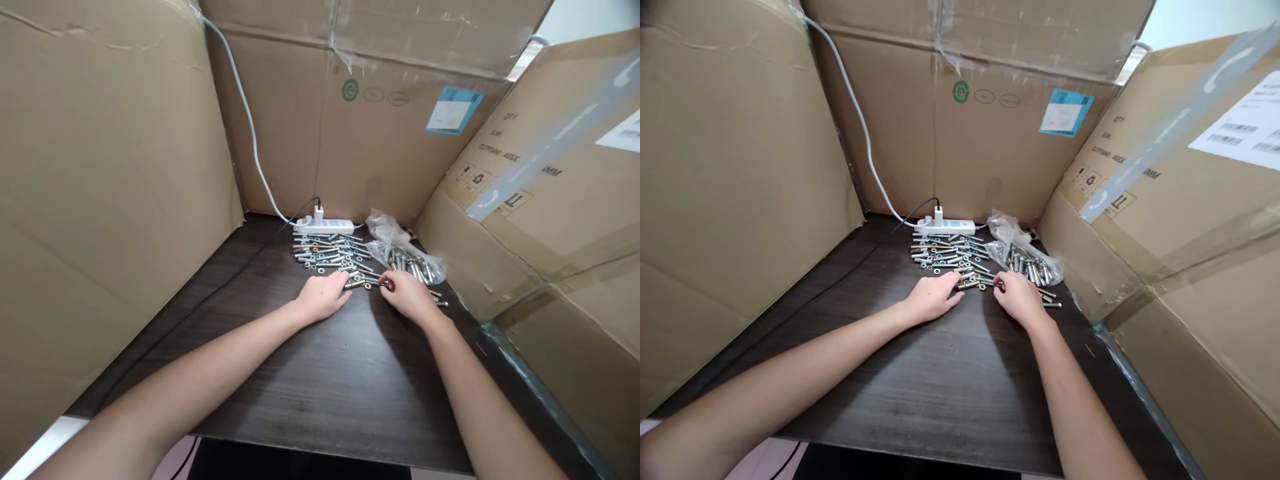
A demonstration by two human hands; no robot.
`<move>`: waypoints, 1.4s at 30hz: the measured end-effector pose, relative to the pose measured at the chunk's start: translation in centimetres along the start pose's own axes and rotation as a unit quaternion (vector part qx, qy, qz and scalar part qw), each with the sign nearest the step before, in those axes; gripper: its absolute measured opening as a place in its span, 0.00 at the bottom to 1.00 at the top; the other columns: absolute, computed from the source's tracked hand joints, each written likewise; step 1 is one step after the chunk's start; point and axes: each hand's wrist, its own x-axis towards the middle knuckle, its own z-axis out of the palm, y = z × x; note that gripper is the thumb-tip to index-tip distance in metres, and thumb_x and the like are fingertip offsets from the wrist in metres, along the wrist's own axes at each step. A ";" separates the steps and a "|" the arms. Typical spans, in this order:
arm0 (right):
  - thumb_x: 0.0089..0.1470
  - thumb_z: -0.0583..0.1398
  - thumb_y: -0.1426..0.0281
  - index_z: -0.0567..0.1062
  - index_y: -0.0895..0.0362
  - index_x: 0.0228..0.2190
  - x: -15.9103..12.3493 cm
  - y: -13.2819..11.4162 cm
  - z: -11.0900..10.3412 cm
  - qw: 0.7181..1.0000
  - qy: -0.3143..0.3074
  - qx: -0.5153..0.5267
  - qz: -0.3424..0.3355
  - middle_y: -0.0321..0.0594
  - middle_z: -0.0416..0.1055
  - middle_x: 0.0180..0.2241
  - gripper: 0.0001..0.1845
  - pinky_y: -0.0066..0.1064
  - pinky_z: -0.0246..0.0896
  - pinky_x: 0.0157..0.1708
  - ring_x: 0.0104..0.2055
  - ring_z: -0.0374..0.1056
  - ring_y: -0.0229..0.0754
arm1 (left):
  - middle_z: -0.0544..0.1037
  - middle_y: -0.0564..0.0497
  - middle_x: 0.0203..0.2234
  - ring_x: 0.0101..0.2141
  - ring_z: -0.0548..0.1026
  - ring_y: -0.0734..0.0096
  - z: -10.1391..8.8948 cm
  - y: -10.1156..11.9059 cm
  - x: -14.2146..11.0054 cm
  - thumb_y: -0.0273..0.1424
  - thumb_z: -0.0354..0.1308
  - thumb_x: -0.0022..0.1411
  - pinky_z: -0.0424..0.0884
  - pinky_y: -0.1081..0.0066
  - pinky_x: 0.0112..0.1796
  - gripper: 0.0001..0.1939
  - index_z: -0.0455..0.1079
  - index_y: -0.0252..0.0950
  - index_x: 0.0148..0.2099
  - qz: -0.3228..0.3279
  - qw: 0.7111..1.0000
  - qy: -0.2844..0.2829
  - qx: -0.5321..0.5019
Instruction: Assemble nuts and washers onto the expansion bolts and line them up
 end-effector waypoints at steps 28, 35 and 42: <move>0.50 0.56 0.71 0.76 0.55 0.32 -0.9 1.3 0.5 0.998 0.042 0.043 -0.005 0.38 0.69 0.26 0.10 0.31 0.54 0.32 0.32 0.63 0.42 | 0.72 0.53 0.36 0.34 0.73 0.68 -0.2 -1.7 -0.9 0.37 0.47 0.64 0.65 0.71 0.31 0.07 0.62 0.40 0.40 0.044 0.999 -0.004 0.006; 0.50 0.57 0.69 0.76 0.55 0.33 -0.9 1.1 0.5 0.999 0.033 0.037 -0.007 0.37 0.69 0.26 0.09 0.30 0.53 0.32 0.32 0.63 0.42 | 0.72 0.53 0.38 0.32 0.73 0.69 -0.1 -1.3 -0.5 0.38 0.46 0.64 0.65 0.71 0.32 0.09 0.63 0.40 0.41 0.039 0.999 -0.012 0.009; 0.51 0.57 0.68 0.77 0.55 0.31 -0.8 0.8 0.8 0.999 0.019 0.022 -0.016 0.39 0.69 0.27 0.09 0.31 0.55 0.33 0.34 0.63 0.43 | 0.71 0.53 0.38 0.34 0.73 0.69 0.0 -1.4 -0.5 0.37 0.47 0.65 0.66 0.70 0.33 0.09 0.63 0.40 0.43 0.048 0.999 -0.008 -0.008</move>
